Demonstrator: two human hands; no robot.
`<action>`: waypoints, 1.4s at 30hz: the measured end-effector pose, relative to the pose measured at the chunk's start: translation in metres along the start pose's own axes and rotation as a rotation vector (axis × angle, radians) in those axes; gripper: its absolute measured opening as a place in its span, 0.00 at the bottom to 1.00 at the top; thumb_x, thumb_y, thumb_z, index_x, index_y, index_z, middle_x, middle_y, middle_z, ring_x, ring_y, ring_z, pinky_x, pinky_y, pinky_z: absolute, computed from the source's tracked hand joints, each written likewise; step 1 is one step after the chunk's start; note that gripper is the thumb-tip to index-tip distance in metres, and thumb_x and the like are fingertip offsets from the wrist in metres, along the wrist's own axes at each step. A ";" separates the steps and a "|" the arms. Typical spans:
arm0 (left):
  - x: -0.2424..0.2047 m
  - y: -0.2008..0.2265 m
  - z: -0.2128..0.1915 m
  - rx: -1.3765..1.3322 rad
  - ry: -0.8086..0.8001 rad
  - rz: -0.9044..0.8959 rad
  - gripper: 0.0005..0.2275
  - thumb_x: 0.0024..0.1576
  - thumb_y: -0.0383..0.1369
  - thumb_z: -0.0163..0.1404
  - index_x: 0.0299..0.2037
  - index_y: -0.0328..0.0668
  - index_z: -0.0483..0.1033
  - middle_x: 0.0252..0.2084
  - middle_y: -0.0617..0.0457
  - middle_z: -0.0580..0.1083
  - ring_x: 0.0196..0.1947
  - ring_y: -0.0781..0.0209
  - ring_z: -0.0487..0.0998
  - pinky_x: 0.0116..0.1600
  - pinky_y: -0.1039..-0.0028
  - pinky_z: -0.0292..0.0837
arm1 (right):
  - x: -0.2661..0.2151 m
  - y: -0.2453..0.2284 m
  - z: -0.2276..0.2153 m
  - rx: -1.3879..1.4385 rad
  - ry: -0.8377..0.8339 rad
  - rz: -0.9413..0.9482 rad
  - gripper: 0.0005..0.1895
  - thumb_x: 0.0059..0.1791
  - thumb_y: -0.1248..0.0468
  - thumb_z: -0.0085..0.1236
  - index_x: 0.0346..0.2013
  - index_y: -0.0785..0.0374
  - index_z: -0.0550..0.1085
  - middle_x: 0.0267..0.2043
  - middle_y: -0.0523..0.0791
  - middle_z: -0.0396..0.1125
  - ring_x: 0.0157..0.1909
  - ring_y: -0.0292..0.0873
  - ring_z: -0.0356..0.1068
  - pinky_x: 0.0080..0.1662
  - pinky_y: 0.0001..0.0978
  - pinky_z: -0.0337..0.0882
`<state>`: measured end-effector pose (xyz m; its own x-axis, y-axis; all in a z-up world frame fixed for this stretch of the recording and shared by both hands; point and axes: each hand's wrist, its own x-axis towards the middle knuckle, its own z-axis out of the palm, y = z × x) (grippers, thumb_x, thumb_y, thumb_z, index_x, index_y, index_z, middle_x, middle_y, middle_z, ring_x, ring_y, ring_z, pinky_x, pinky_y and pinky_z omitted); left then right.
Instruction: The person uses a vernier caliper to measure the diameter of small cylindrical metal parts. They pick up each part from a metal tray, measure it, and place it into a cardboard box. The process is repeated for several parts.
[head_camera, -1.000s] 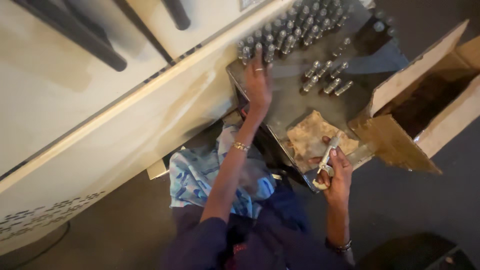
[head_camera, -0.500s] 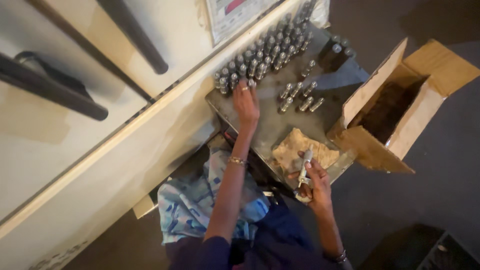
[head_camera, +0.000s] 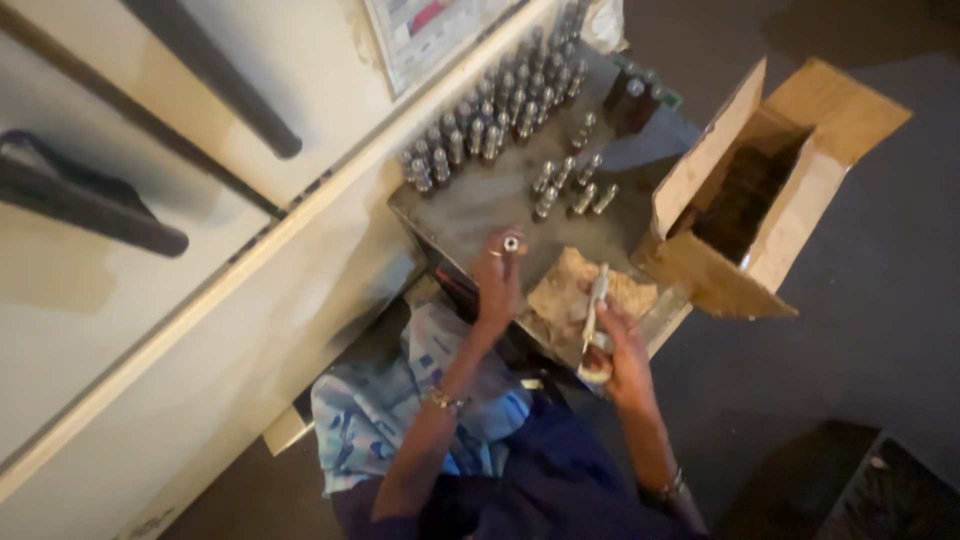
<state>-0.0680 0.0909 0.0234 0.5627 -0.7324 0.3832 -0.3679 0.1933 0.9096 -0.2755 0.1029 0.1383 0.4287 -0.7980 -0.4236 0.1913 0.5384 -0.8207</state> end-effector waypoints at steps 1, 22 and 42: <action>-0.019 0.015 -0.002 -0.189 -0.082 -0.098 0.10 0.67 0.25 0.48 0.57 0.35 0.72 0.50 0.42 0.76 0.48 0.53 0.73 0.53 0.63 0.69 | -0.001 -0.002 0.000 0.000 0.015 -0.037 0.20 0.58 0.54 0.47 0.59 0.64 0.69 0.30 0.51 0.74 0.12 0.29 0.54 0.17 0.20 0.55; -0.123 0.165 -0.076 -0.175 -0.260 -0.054 0.13 0.59 0.26 0.58 0.54 0.36 0.76 0.50 0.45 0.78 0.52 0.51 0.81 0.57 0.68 0.76 | -0.063 -0.027 0.061 0.076 -0.303 -0.163 0.24 0.61 0.57 0.44 0.68 0.69 0.65 0.36 0.56 0.75 0.13 0.26 0.51 0.19 0.16 0.56; -0.130 0.177 -0.098 -0.187 -0.264 -0.106 0.13 0.58 0.27 0.59 0.52 0.34 0.77 0.47 0.44 0.80 0.47 0.55 0.84 0.52 0.70 0.77 | -0.073 -0.026 0.082 -0.064 -0.301 -0.138 0.25 0.60 0.57 0.45 0.68 0.71 0.66 0.34 0.55 0.75 0.12 0.25 0.51 0.17 0.15 0.55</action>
<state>-0.1338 0.2847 0.1506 0.3706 -0.8938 0.2525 -0.1614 0.2057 0.9652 -0.2395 0.1691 0.2217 0.6457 -0.7414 -0.1825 0.2139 0.4051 -0.8889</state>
